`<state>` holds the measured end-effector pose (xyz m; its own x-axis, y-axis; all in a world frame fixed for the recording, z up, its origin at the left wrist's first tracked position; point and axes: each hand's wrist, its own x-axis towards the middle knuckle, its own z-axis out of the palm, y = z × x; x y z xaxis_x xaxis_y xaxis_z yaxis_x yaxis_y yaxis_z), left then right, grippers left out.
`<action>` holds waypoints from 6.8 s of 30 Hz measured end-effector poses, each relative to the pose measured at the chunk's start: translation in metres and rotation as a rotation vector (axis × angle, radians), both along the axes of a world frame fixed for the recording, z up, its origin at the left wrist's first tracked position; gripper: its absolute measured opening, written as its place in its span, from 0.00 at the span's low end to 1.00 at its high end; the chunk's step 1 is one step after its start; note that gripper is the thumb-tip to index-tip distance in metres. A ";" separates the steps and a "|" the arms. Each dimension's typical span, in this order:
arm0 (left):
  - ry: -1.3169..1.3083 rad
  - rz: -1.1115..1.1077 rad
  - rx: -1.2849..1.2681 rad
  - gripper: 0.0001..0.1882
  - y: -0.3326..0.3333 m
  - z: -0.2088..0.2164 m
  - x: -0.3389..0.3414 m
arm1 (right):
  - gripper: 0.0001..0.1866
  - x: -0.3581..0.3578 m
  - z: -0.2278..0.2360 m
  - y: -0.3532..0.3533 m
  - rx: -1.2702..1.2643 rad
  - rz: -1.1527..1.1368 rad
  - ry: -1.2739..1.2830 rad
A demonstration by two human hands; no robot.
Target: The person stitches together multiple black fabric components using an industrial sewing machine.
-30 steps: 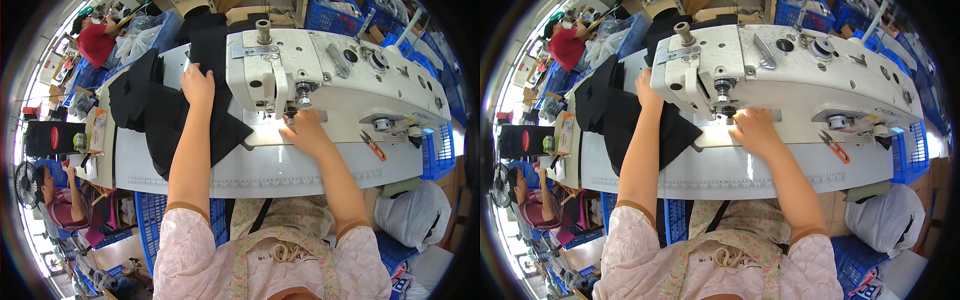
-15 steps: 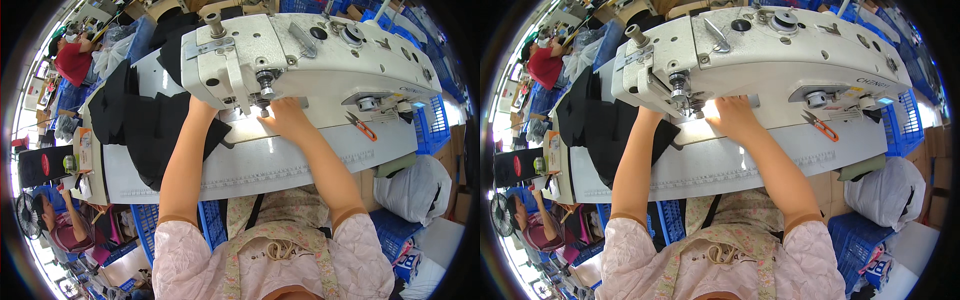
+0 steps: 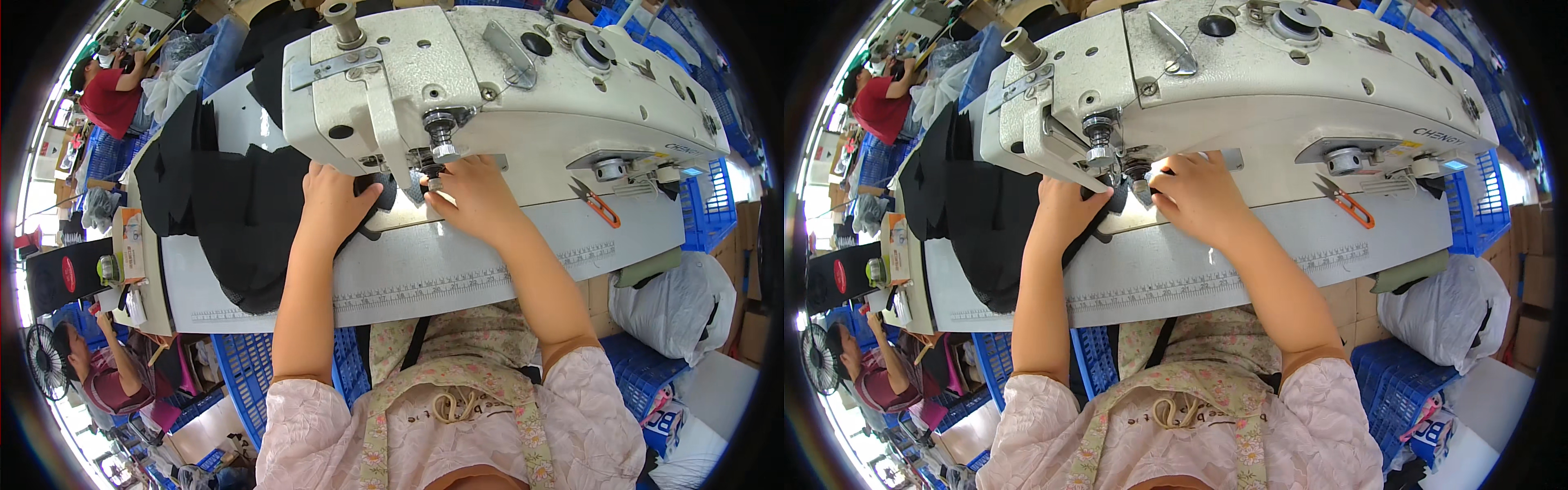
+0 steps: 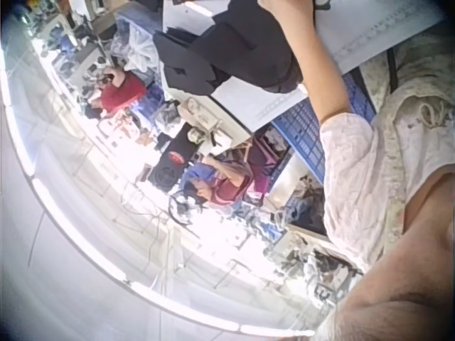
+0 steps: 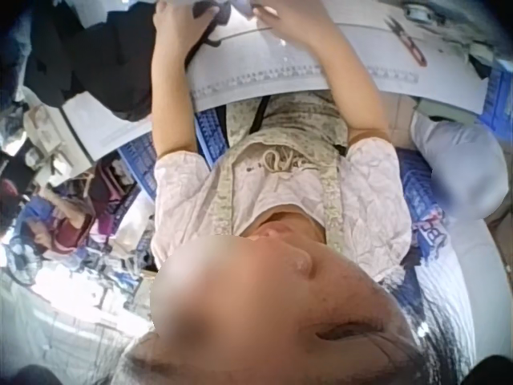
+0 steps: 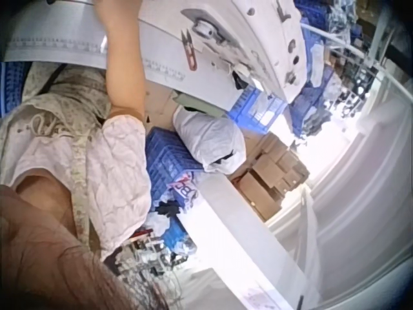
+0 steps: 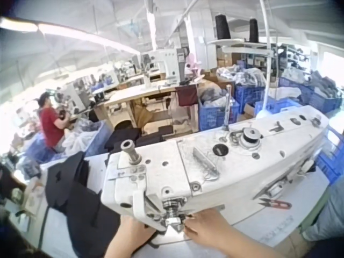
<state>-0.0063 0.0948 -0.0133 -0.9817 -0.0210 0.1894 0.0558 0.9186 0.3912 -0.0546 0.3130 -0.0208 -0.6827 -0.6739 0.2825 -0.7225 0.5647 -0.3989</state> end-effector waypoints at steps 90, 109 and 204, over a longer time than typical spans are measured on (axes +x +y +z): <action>0.185 0.104 -0.064 0.12 0.008 -0.051 -0.017 | 0.08 -0.001 -0.001 -0.008 0.186 -0.066 -0.090; 0.369 0.036 -0.204 0.11 0.010 -0.049 -0.017 | 0.07 -0.001 -0.006 -0.005 0.091 -0.044 -0.031; -0.043 0.048 0.013 0.10 0.010 0.007 -0.003 | 0.10 0.000 -0.004 0.002 -0.064 0.038 0.076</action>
<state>-0.0091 0.1051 -0.0060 -0.9867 -0.0699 0.1468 -0.0047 0.9147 0.4041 -0.0549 0.3147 -0.0245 -0.6318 -0.6781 0.3754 -0.7725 0.5113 -0.3765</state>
